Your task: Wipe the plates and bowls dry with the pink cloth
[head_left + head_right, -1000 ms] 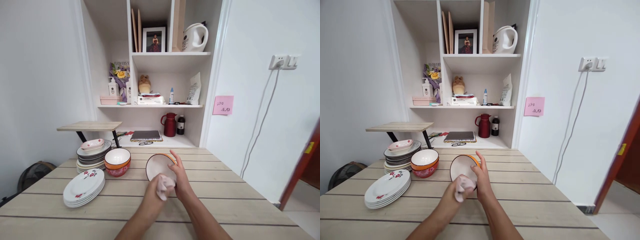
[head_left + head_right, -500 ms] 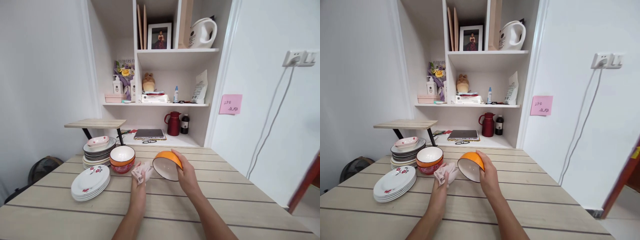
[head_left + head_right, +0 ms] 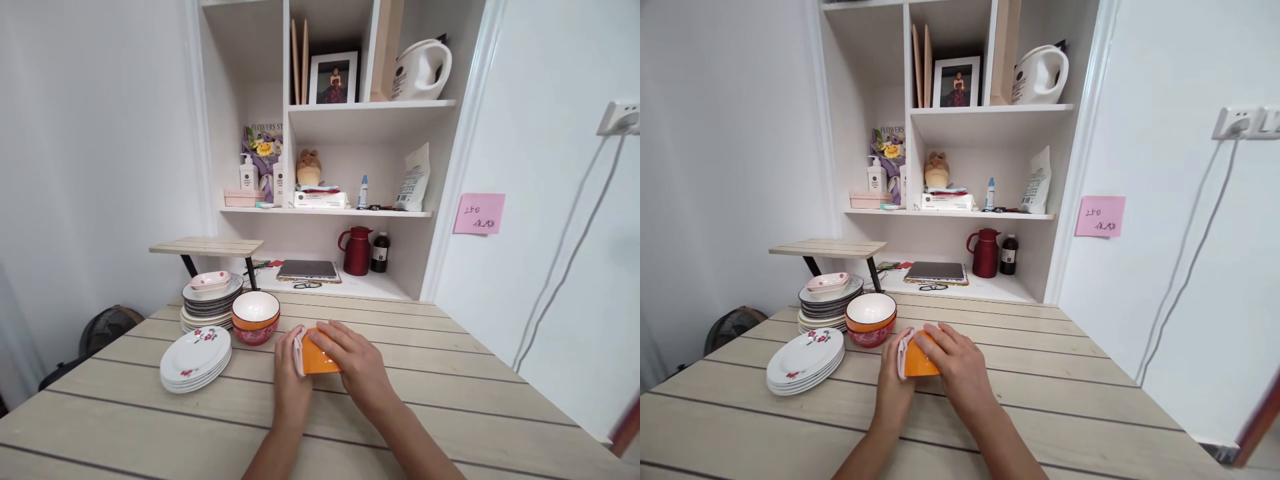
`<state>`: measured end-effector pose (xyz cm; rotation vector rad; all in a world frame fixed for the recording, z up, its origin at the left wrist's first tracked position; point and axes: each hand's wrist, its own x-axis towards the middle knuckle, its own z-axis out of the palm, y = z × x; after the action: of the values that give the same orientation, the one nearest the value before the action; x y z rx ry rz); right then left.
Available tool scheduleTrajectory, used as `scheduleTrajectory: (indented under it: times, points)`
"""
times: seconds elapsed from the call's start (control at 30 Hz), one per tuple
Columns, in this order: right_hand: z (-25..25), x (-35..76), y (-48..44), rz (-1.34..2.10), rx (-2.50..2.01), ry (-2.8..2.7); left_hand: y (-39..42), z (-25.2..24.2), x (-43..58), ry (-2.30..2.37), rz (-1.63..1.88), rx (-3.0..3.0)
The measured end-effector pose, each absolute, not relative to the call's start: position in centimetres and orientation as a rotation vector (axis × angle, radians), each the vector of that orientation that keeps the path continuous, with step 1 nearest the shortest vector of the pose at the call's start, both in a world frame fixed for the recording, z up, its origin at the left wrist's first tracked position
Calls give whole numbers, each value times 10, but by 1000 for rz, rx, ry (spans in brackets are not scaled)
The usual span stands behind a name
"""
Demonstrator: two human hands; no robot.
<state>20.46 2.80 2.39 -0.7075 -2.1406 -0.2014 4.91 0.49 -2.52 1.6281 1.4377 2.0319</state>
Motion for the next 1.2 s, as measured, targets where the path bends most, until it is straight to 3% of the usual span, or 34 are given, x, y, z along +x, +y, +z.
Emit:
scheduleTrajectory:
  times: [0.3,0.8,0.9,1.2]
  points:
    - [19,192,26,447,-579,-1768,5,-13,48,1291,1919,1156]
    - [18,180,16,1004,-676,-1378,-3,-2,50,1312,1945,1043]
    - [17,182,21,906,-716,-1480,-4,-7,49,1342,1996,1067]
    - [18,186,23,-94,-844,-1831,-2,-27,54,1760,1978,1578]
